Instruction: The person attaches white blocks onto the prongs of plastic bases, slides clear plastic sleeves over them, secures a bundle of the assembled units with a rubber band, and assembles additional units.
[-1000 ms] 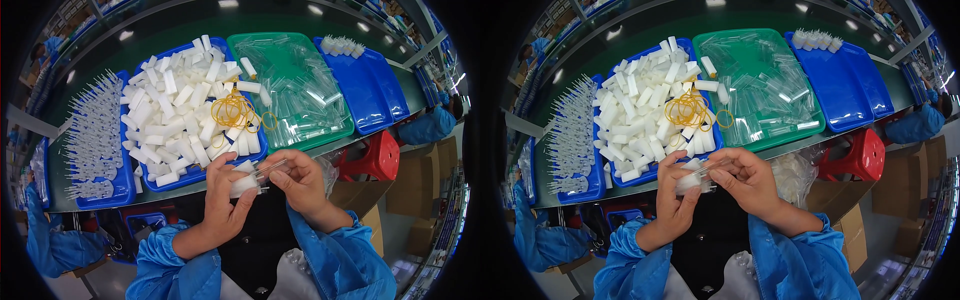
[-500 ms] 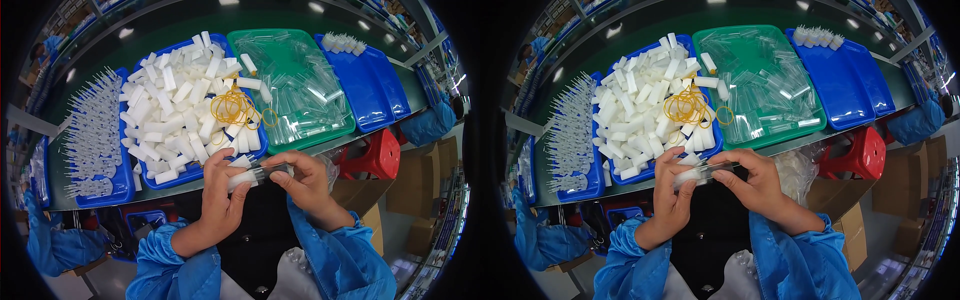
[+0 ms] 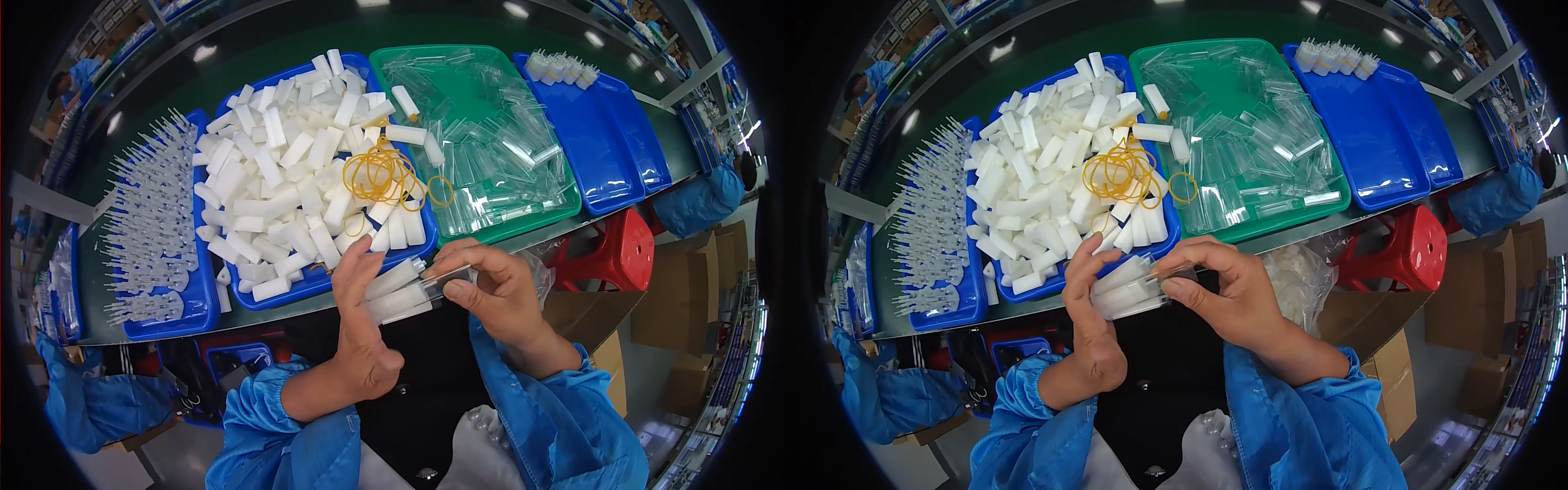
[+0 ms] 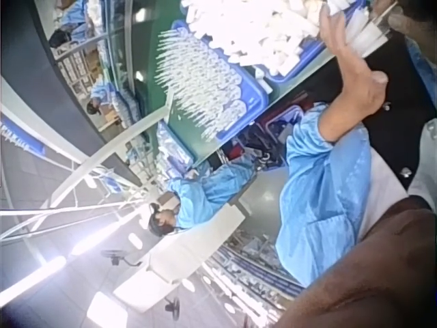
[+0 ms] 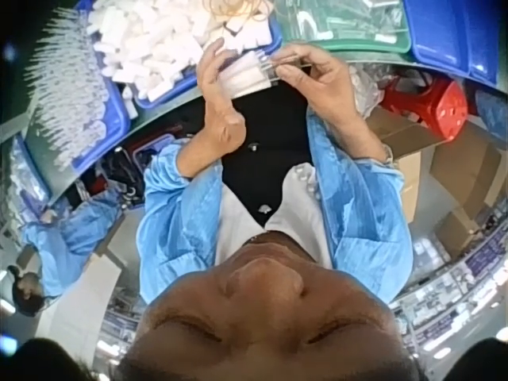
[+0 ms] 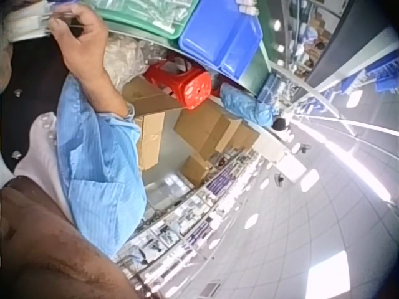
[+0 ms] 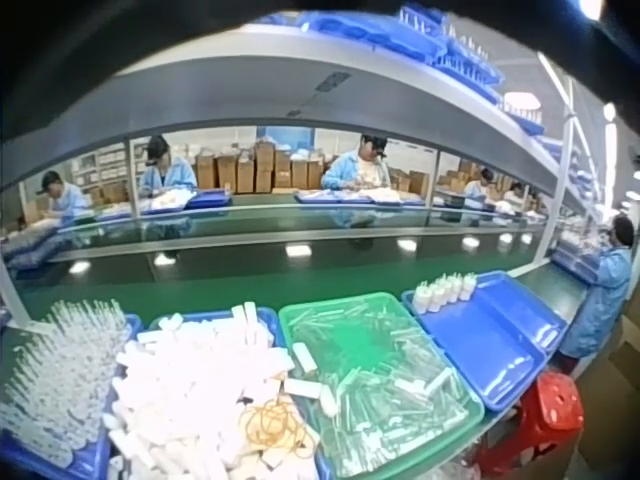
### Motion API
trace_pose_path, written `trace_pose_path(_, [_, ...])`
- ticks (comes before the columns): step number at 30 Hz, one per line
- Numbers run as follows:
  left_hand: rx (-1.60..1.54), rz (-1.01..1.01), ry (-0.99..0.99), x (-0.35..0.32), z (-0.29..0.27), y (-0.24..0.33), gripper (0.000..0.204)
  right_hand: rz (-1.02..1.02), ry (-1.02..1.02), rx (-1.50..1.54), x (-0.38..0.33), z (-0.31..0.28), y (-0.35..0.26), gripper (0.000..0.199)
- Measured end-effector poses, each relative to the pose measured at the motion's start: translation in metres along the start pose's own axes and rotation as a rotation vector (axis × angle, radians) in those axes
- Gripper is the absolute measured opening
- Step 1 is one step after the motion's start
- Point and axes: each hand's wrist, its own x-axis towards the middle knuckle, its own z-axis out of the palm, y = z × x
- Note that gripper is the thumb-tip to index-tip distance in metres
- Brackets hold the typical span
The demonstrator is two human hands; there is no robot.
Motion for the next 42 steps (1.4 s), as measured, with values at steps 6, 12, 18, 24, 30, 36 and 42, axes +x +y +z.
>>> trace_pose_path(6, [0.086,0.120,0.065,-0.004,0.012,-0.009,0.108,-0.069,-0.051,-0.250,0.000,-0.005,0.000,0.014])
trace_pose_path(12, [0.046,0.174,0.106,-0.006,0.014,-0.012,0.112,0.009,-0.037,-0.151,-0.007,0.007,0.004,0.016])
trace_pose_path(18, [0.073,0.243,0.116,-0.009,0.014,-0.012,0.115,-0.015,-0.059,-0.152,-0.009,0.020,0.014,0.016])
trace_pose_path(24, [0.041,0.246,0.031,-0.003,0.010,-0.009,0.119,-0.063,-0.051,-0.140,-0.008,0.016,0.015,0.017])
trace_pose_path(30, [-0.187,0.062,0.163,0.001,0.003,0.005,0.073,-0.331,-0.114,-0.383,-0.004,0.010,-0.001,0.019])
trace_pose_path(36, [-0.282,-0.091,-0.139,0.008,-0.009,0.010,0.036,-0.370,-0.132,-0.544,-0.004,0.002,-0.011,0.020])
trace_pose_path(42, [-0.540,-0.170,-0.193,0.011,-0.005,0.012,0.032,-0.413,-0.074,-0.562,-0.008,0.006,-0.009,0.021])
